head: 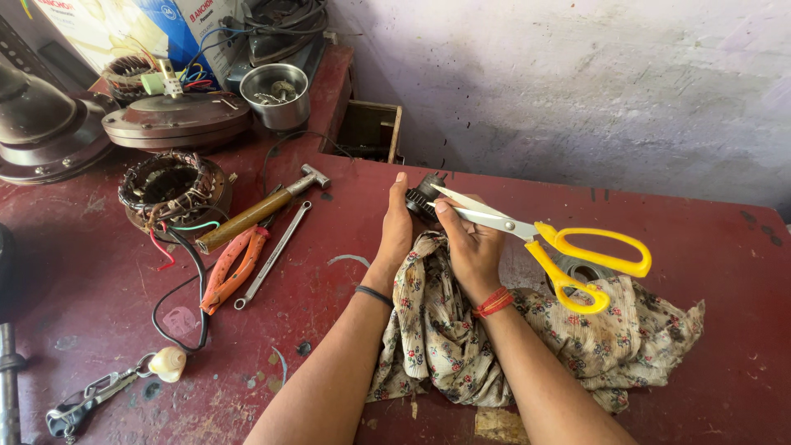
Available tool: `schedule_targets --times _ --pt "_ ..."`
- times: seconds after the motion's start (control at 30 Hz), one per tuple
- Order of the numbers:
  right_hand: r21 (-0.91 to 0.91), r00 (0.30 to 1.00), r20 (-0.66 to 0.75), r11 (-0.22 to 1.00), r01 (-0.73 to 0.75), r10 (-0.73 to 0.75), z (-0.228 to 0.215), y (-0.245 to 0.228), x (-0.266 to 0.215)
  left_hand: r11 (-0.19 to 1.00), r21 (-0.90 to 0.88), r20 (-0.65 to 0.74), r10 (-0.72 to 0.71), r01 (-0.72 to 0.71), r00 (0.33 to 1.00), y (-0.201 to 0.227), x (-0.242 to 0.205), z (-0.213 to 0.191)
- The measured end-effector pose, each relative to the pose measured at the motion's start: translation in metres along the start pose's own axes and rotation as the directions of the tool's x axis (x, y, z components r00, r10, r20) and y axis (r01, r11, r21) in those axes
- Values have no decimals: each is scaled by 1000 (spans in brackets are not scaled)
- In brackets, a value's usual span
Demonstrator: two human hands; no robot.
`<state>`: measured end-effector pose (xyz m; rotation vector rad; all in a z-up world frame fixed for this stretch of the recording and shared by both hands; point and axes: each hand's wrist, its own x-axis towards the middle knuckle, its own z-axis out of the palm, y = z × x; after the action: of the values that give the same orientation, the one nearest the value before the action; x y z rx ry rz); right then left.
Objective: The person uses yellow-handled scissors to scrape debris from the grooves of a cylindrical metal gear. After scraping, the person wipes the gear with a patterned cloth to remove residue. The gear is then placed on the workbench.
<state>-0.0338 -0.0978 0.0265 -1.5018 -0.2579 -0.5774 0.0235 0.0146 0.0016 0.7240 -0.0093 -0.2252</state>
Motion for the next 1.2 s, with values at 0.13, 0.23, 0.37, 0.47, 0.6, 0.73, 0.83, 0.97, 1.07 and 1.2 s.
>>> schedule_targets --times 0.13,0.23,0.37,0.47,0.6,0.73,0.83,0.97,1.07,1.2 --pt "-3 1000 10 1000 -1 1 2 -2 -1 999 -27 -26 -30 29 999 -2 2 -4" --pt "-29 999 20 999 44 -43 2 -3 2 1000 2 -18 -13 13 1000 -1 2 -1" --pt "-38 1000 -19 999 17 -17 1 -2 2 1000 24 -24 -6 7 1000 2 -4 1" --pt "-91 1000 13 996 -10 11 0 0 1 992 121 -27 27 -23 999 3 -5 1" --pt "-93 999 26 995 39 -36 1 0 -2 999 32 -49 -9 11 999 4 -4 3" --pt "-255 987 -22 955 151 -162 1 0 2 998 62 21 13 -14 1000 9 -8 9" --pt "-142 994 -75 987 73 -85 1 2 3 998 -50 -48 -51 49 998 10 -11 12" --pt "-124 999 -42 992 18 -23 0 1 -1 1000 9 32 -5 4 999 9 -10 9" --pt "-56 999 12 997 48 -48 2 -2 -4 999 -41 10 14 -14 1000 6 -7 7" --pt "-89 997 24 993 76 -74 4 -5 -1 991 -129 -22 18 -21 1000 6 -7 7"
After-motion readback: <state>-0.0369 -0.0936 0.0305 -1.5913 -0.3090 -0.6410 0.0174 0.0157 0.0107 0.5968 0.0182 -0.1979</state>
